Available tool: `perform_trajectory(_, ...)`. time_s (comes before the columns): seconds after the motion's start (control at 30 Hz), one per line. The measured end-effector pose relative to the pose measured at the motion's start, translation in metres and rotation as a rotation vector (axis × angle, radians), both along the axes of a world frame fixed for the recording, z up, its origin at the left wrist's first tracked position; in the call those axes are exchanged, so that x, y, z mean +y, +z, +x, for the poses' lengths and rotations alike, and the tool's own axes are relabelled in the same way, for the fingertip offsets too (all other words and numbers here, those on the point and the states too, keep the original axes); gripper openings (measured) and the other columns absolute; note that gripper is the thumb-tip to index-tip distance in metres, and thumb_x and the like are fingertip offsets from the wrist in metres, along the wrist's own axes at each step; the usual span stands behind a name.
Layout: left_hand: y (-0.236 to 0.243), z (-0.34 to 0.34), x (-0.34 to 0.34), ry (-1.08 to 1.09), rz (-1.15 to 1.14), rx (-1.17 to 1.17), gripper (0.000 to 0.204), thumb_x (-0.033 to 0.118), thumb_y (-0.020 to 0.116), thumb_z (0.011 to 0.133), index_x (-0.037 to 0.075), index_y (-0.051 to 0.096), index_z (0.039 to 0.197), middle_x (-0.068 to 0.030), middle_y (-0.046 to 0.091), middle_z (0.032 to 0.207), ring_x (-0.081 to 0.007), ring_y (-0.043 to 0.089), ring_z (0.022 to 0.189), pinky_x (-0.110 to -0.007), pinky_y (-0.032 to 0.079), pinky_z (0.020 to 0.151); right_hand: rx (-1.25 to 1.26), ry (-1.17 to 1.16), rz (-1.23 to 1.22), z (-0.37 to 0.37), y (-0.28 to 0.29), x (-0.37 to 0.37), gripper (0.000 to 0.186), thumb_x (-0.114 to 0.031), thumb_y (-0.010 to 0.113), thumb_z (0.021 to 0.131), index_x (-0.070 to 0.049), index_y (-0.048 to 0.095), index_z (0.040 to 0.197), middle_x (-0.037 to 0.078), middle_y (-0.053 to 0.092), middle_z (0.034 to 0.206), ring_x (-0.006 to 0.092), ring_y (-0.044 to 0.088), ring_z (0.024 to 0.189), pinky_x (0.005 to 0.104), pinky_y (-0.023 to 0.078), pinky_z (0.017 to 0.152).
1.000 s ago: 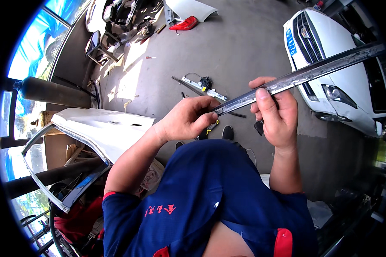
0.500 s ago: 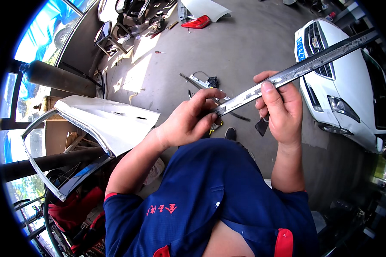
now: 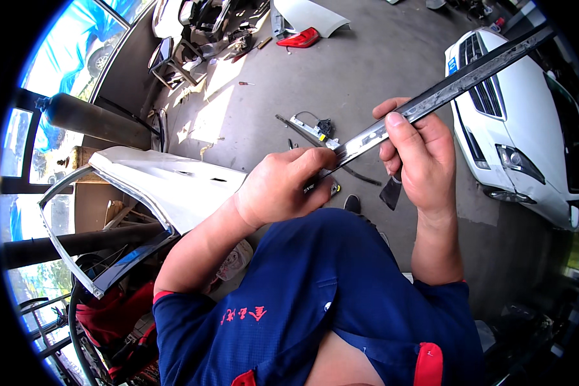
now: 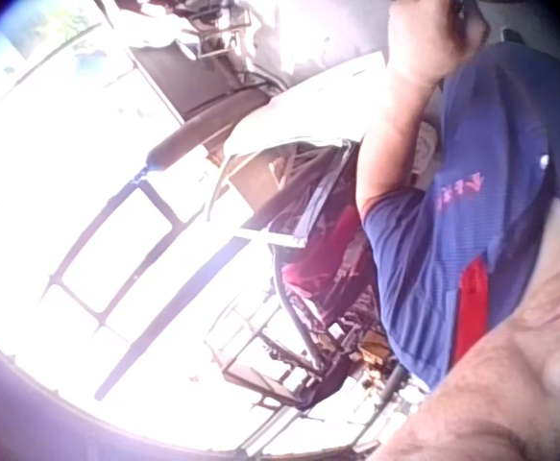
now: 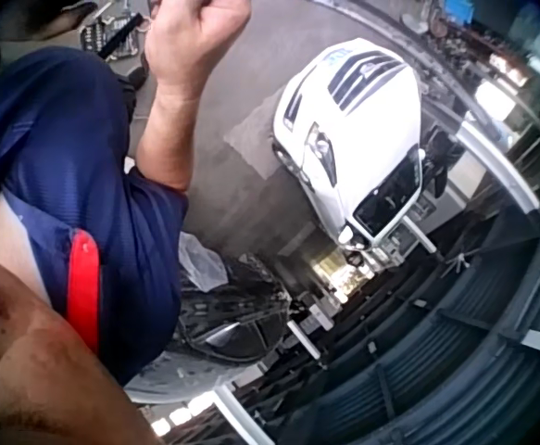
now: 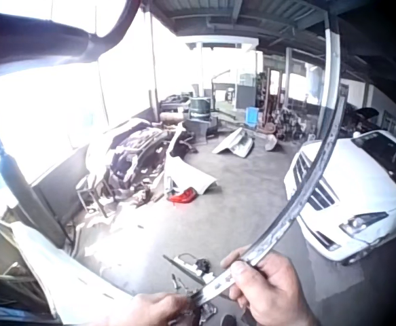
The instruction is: The person removes a rubber weather stripping from a white car door frame using a flathead screwdriver. They then use the screwdriver to scrape and clean the metal channel of the door frame where the seal was attached.
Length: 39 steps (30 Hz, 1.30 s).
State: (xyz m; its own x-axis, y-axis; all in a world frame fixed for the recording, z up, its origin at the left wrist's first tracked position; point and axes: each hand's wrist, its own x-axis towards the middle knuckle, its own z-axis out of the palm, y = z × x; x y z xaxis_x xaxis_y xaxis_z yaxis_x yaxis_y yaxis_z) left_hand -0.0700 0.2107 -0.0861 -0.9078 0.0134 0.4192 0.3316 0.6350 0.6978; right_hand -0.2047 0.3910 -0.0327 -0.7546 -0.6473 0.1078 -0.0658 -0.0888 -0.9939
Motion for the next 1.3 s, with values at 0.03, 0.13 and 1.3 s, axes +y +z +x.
perform_trajectory(0.03, 0.002, -0.001, 0.001, 0.028, -0.037, -0.005, 0.035, 0.000, 0.073, 0.077, 0.004, 0.057, 0.108, -0.0128, 0.065, 0.077, -0.0288, 0.067, 0.066, -0.038, 0.052, 0.058, 0.007, -0.016, 0.013, 0.001, 0.002, 0.001, 0.020, -0.018, 0.056, 0.104, -0.001, 0.066, 0.107, -0.003, 0.059, 0.068, 0.0004, 0.048, 0.056, 0.0170, 0.038, 0.050)
perform_trajectory(0.13, 0.007, -0.001, 0.004, 0.048, -0.045, -0.015, 0.029, 0.000, 0.072, 0.078, 0.006, 0.058, 0.102, -0.0113, 0.062, 0.072, -0.0299, 0.066, 0.064, -0.038, 0.051, 0.057, 0.003, -0.046, 0.022, 0.005, 0.004, 0.003, 0.019, -0.017, 0.056, 0.103, -0.001, 0.066, 0.107, -0.003, 0.060, 0.068, 0.0006, 0.048, 0.055, 0.0174, 0.038, 0.049)
perform_trajectory(1.3, -0.016, -0.042, 0.003, -0.165, 0.169, -0.002, 0.027, -0.009, 0.062, 0.072, 0.004, 0.051, 0.093, -0.0111, 0.059, 0.088, -0.0308, 0.062, 0.081, -0.037, 0.051, 0.071, -0.179, -0.197, 0.113, -0.007, -0.031, 0.009, 0.028, -0.031, 0.059, 0.104, -0.003, 0.063, 0.104, 0.000, 0.058, 0.070, 0.0049, 0.049, 0.054, 0.0223, 0.041, 0.047)
